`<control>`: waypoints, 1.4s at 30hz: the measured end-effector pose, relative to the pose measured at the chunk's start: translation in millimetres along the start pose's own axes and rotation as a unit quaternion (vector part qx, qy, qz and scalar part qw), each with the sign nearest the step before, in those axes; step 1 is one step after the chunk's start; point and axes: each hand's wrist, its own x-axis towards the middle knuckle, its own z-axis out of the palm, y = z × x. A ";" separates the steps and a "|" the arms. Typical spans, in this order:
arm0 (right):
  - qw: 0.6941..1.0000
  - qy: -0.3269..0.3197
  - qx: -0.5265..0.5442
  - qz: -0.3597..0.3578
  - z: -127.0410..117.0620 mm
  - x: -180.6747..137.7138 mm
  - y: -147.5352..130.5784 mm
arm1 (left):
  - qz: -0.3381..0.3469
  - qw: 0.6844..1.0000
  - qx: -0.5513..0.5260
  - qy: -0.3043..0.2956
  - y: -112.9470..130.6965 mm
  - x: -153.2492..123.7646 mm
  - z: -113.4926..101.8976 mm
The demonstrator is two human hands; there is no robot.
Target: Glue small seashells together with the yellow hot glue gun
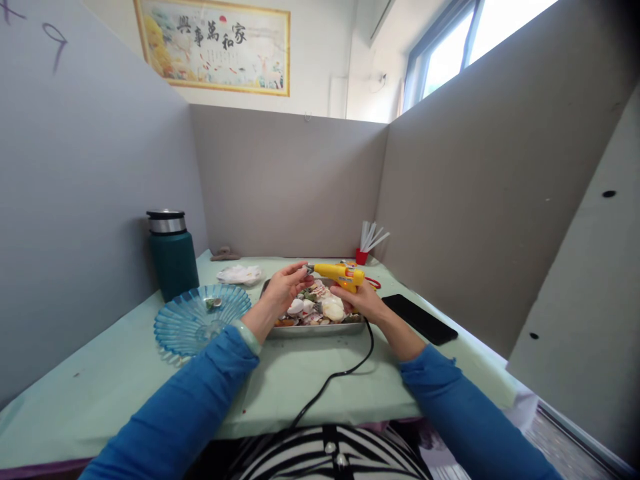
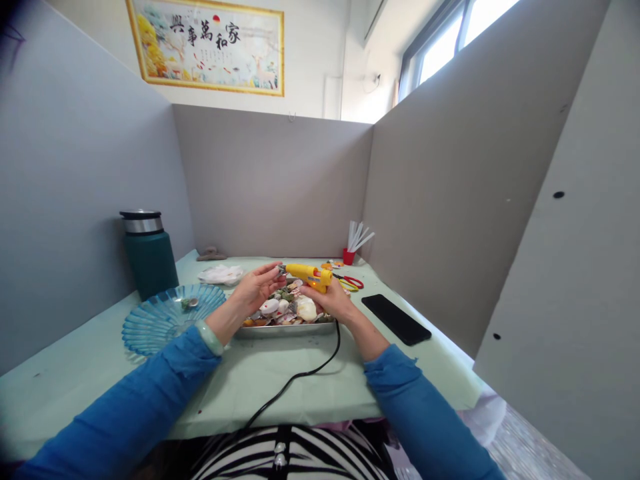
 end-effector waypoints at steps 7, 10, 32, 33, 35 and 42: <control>1.000 0.010 -0.026 -0.003 2.3 -0.7 -3.2 | -0.002 1.000 0.011 0.005 0.2 -0.4 0.8; 0.999 0.013 -0.033 0.000 3.3 -1.9 -7.8 | 0.002 1.000 0.014 0.002 -0.1 -0.6 0.5; 0.997 0.040 -0.060 -0.004 2.4 0.9 -2.9 | 0.005 1.000 0.004 0.015 0.6 -1.6 3.5; 0.997 0.041 -0.065 -0.002 2.3 0.7 -3.0 | 0.006 1.000 0.004 0.016 0.5 -1.4 3.3; 0.997 0.037 -0.067 0.001 2.1 0.5 -2.4 | 0.007 1.000 0.004 0.015 0.1 -1.1 2.8; 0.993 0.045 -0.109 -0.027 2.0 0.7 1.5 | 0.005 1.000 0.002 0.011 0.7 -1.5 2.9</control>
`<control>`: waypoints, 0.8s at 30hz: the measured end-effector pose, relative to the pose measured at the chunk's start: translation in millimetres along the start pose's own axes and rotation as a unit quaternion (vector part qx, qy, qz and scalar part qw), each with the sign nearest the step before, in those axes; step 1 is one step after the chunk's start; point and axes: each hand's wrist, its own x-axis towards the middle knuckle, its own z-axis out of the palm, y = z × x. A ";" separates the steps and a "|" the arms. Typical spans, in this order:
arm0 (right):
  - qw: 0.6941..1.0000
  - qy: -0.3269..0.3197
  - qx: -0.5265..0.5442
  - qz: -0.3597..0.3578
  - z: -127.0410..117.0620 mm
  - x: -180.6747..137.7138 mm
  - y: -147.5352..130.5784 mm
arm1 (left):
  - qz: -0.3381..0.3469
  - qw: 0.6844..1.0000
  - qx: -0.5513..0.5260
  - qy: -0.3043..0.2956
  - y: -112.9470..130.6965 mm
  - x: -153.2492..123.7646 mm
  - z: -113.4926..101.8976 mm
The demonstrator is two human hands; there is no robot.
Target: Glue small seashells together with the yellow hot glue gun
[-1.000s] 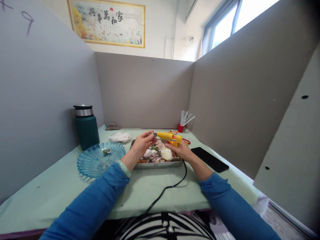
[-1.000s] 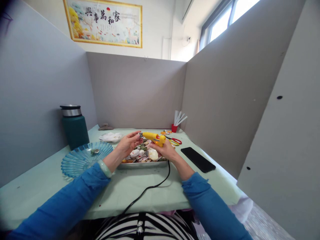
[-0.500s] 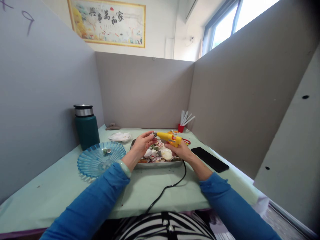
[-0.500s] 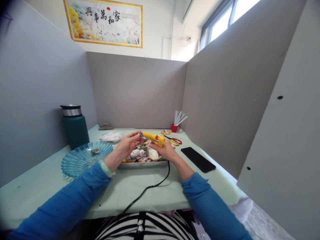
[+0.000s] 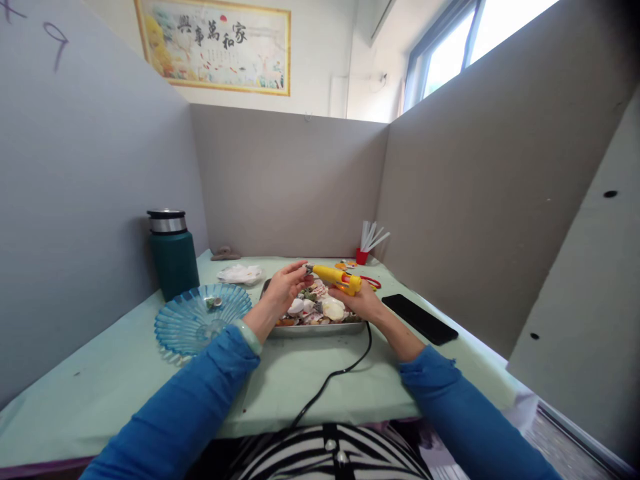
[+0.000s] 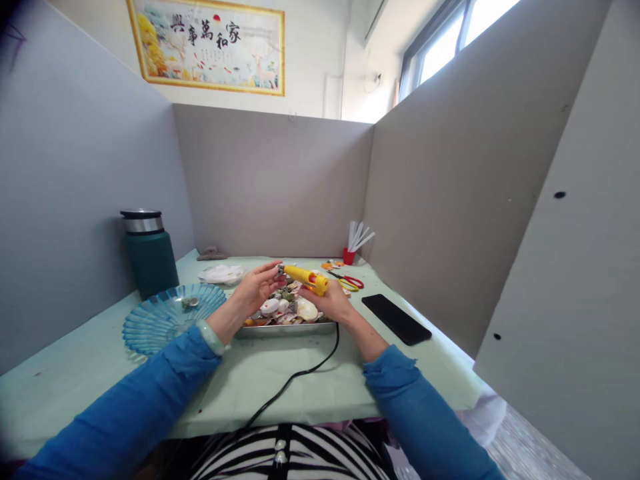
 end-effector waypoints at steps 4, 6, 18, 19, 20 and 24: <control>0.999 0.004 -0.024 -0.027 0.4 -0.2 -1.0 | -0.006 1.000 -0.007 0.004 0.9 0.5 0.6; 0.999 0.004 -0.030 -0.030 0.5 0.0 -0.5 | -0.010 1.000 -0.013 0.002 1.3 0.7 1.1; 0.992 0.018 -0.096 -0.076 0.5 -0.7 1.8 | 0.010 0.999 -0.020 -0.024 -2.3 0.9 -1.9; 0.991 0.016 -0.104 -0.081 0.5 -0.9 1.4 | 0.008 0.999 -0.018 -0.026 -2.4 1.1 -2.1; 0.990 0.016 -0.111 -0.087 0.5 -1.1 1.2 | 0.007 0.999 -0.018 -0.028 -2.2 1.0 -1.9; 0.986 0.017 -0.127 -0.104 0.6 -1.4 1.0 | -0.006 1.000 -0.023 -0.020 1.3 -1.0 2.0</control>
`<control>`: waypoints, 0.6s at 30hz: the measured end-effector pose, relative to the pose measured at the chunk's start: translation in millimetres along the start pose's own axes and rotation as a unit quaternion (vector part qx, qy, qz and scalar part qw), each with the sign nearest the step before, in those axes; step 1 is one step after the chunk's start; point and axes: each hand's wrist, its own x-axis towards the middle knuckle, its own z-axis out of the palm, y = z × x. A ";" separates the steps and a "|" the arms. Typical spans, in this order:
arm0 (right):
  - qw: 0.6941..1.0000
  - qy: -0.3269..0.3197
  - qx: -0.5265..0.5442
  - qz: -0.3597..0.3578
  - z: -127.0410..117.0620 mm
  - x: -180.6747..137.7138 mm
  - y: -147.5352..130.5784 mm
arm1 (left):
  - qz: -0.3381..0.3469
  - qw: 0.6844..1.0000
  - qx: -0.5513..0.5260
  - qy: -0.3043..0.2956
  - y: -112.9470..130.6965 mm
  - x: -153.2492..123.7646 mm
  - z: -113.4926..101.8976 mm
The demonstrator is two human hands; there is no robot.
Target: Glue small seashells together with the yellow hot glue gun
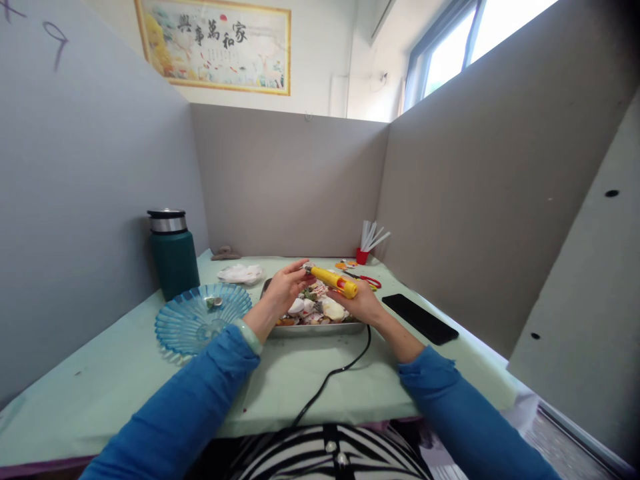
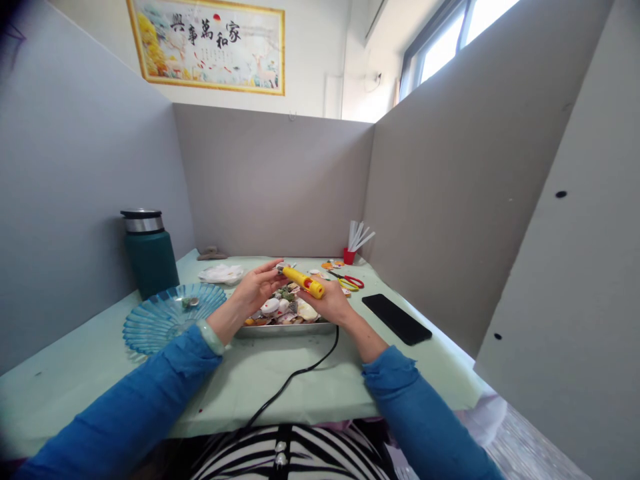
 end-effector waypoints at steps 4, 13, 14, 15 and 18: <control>1.000 0.002 -0.011 -0.009 1.0 -0.3 0.7 | -0.006 1.000 -0.010 -0.004 2.1 -0.9 3.3; 0.998 0.005 -0.059 -0.036 3.3 -1.1 2.9 | -0.008 0.999 0.002 0.037 1.9 -2.3 5.6; 0.997 0.007 -0.062 -0.036 3.0 -1.0 2.4 | -0.008 0.999 0.000 0.037 2.3 -2.2 5.4; 0.997 0.011 -0.065 -0.036 2.5 -0.9 1.8 | -0.008 0.999 -0.001 0.035 2.6 -2.1 5.1; 0.996 0.017 -0.073 -0.038 1.3 -0.8 0.4 | -0.012 0.999 -0.006 0.037 3.3 -1.6 4.3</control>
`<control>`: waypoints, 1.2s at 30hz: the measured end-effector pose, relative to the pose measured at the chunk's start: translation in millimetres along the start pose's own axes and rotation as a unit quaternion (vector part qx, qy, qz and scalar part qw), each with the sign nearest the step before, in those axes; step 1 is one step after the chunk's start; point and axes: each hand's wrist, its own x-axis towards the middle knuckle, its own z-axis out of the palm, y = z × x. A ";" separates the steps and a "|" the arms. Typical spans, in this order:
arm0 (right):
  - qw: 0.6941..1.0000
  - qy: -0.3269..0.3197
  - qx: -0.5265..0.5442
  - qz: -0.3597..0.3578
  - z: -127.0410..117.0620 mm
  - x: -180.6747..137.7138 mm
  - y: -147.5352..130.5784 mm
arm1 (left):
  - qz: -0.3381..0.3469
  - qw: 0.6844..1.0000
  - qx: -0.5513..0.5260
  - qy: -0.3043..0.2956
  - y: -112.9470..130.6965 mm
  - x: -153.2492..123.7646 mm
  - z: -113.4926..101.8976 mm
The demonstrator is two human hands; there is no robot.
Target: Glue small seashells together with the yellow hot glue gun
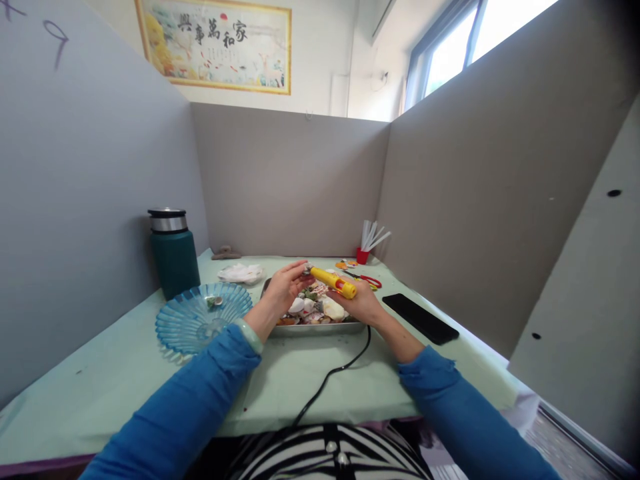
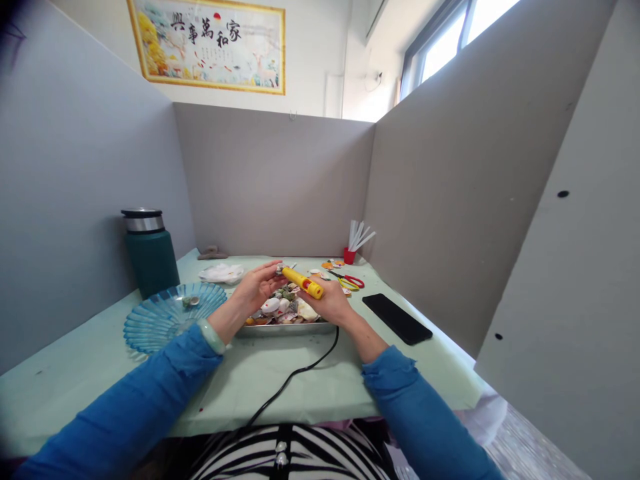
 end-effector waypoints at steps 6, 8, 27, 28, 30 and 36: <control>1.000 0.005 -0.014 -0.011 -0.1 -0.3 -0.2 | 0.010 1.000 -0.006 0.006 -0.1 0.6 0.1; 1.000 0.008 -0.017 -0.012 0.5 -0.3 0.2 | 0.013 1.000 -0.006 0.006 -0.5 1.0 0.3; 0.999 0.015 0.034 0.008 8.6 1.2 10.4 | 0.025 0.999 -0.016 0.018 -2.0 4.1 -2.7; 0.999 0.015 0.036 0.009 8.7 1.2 10.9 | 0.024 0.999 -0.016 0.020 -1.8 4.2 -2.5; 0.999 0.012 0.042 0.012 8.5 1.1 11.3 | 0.024 0.999 -0.017 0.018 -1.3 4.1 -2.2; 0.999 0.010 0.047 0.025 7.8 1.7 8.8 | 0.028 0.999 -0.014 0.021 -0.7 3.9 -1.4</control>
